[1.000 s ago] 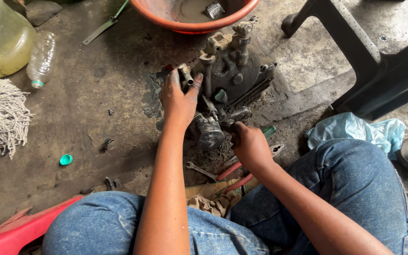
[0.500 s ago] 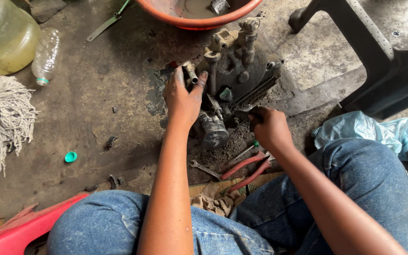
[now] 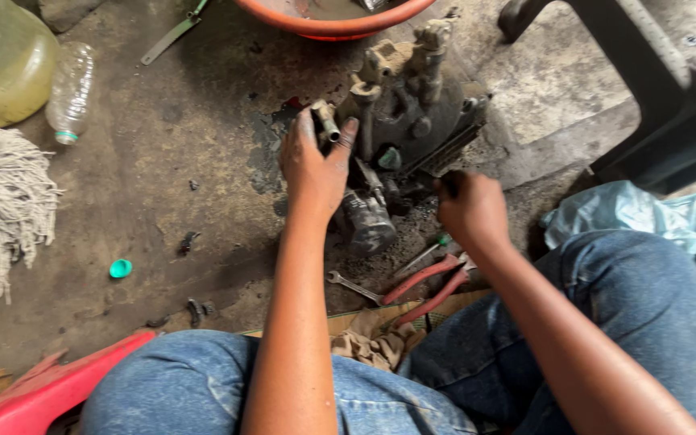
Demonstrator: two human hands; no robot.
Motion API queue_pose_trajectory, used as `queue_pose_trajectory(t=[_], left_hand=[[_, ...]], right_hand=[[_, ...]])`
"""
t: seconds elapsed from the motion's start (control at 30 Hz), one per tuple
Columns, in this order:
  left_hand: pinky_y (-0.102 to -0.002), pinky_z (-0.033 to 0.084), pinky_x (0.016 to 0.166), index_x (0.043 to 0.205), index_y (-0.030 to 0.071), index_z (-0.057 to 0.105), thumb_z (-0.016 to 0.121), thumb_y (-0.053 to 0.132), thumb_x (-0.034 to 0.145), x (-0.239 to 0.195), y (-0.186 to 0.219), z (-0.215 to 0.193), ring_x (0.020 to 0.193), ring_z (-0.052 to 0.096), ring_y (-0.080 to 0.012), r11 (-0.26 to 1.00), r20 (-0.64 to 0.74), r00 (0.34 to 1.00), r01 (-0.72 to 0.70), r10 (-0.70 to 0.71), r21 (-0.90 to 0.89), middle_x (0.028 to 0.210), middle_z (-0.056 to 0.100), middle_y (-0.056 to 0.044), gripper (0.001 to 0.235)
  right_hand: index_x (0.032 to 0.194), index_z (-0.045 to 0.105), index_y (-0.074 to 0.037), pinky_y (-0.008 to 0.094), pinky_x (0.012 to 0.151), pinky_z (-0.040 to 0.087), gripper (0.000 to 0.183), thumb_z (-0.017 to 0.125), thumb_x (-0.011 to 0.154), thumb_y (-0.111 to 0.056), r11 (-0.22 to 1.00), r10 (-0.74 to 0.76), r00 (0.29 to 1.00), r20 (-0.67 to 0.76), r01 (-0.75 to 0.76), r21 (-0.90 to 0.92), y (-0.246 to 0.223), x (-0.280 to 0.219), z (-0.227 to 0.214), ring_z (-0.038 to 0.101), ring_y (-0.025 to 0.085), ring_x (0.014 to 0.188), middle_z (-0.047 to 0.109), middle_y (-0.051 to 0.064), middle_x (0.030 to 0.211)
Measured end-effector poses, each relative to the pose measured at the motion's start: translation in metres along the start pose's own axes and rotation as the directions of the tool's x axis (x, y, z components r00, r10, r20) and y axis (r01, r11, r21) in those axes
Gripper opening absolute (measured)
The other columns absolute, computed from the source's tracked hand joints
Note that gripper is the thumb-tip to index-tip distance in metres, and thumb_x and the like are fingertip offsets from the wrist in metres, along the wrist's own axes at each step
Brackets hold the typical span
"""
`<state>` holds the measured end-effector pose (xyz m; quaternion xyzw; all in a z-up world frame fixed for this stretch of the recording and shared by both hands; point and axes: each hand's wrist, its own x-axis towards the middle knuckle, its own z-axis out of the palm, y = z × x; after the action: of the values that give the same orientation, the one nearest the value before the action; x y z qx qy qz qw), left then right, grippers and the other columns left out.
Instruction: The person scrubs a dirty mechanical component, likely an engine cylinder head, using a wire brush. They rotate the part to access different surfaces and continue scrubbing to remove grime and residue.
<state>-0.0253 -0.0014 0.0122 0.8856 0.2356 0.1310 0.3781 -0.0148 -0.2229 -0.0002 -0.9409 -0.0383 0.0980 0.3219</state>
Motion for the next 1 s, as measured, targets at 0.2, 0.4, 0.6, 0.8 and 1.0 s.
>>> queue_pose_trajectory(t=[0.2, 0.4, 0.6, 0.8, 1.0], left_hand=[[-0.051, 0.023, 0.122, 0.154, 0.001, 0.037, 0.055, 0.073, 0.090, 0.000, -0.004, 0.005, 0.149, 0.033, -0.0389, 1.000, -0.016, 1.000, -0.024, 0.024, -0.013, 0.159, 0.041, -0.021, 0.097], [-0.052, 0.026, 0.122, 0.152, 0.001, 0.040, 0.056, 0.072, 0.091, -0.001, -0.005, 0.004, 0.148, 0.037, -0.0391, 0.998, -0.045, 0.997, -0.060, 0.060, 0.005, 0.156, 0.044, -0.022, 0.095], [-0.053, 0.029, 0.119, 0.149, 0.001, 0.043, 0.057, 0.071, 0.090, -0.001, -0.006, 0.003, 0.144, 0.041, -0.0385, 0.996, -0.070, 0.994, -0.089, 0.088, -0.010, 0.152, 0.049, -0.021, 0.093], [-0.054, 0.028, 0.121, 0.149, 0.002, 0.044, 0.056, 0.071, 0.092, 0.001, -0.007, 0.004, 0.144, 0.044, -0.0378, 0.997, -0.056, 0.995, -0.080, 0.081, 0.014, 0.151, 0.052, -0.019, 0.090], [-0.056, 0.026, 0.118, 0.147, 0.002, 0.046, 0.058, 0.068, 0.092, -0.001, -0.005, 0.000, 0.141, 0.043, -0.0424, 0.994, -0.095, 0.989, -0.108, 0.110, 0.019, 0.149, 0.052, -0.020, 0.087]], right_hand=[[0.098, 0.078, -0.004, 0.046, 0.065, 0.057, 0.023, 0.066, 0.098, -0.023, 0.998, 0.011, 1.000, 0.001, -0.011, 0.055, -0.002, -0.008, 0.022, 0.072, 0.030, 0.062, 0.075, 0.018, 0.077], [0.097, 0.079, -0.001, 0.048, 0.069, 0.055, 0.024, 0.069, 0.098, -0.023, 0.968, -0.246, 0.954, -0.169, 0.233, -0.094, 0.009, -0.009, 0.035, 0.068, 0.039, 0.070, 0.072, 0.024, 0.079], [0.099, 0.075, 0.000, 0.046, 0.068, 0.053, 0.028, 0.061, 0.100, -0.025, 0.986, 0.038, 0.997, -0.071, -0.025, 0.166, 0.009, 0.002, 0.010, 0.073, 0.035, 0.067, 0.072, 0.021, 0.074], [0.100, 0.076, 0.003, 0.048, 0.067, 0.050, 0.027, 0.065, 0.101, -0.022, 0.993, -0.110, 0.986, -0.127, 0.113, 0.017, 0.012, 0.000, 0.024, 0.066, 0.038, 0.071, 0.071, 0.025, 0.081], [0.107, 0.076, 0.001, 0.047, 0.064, 0.050, 0.027, 0.061, 0.104, -0.021, 0.991, -0.012, 0.987, -0.157, 0.032, 0.131, 0.016, 0.017, 0.005, 0.067, 0.028, 0.064, 0.074, 0.022, 0.084]])
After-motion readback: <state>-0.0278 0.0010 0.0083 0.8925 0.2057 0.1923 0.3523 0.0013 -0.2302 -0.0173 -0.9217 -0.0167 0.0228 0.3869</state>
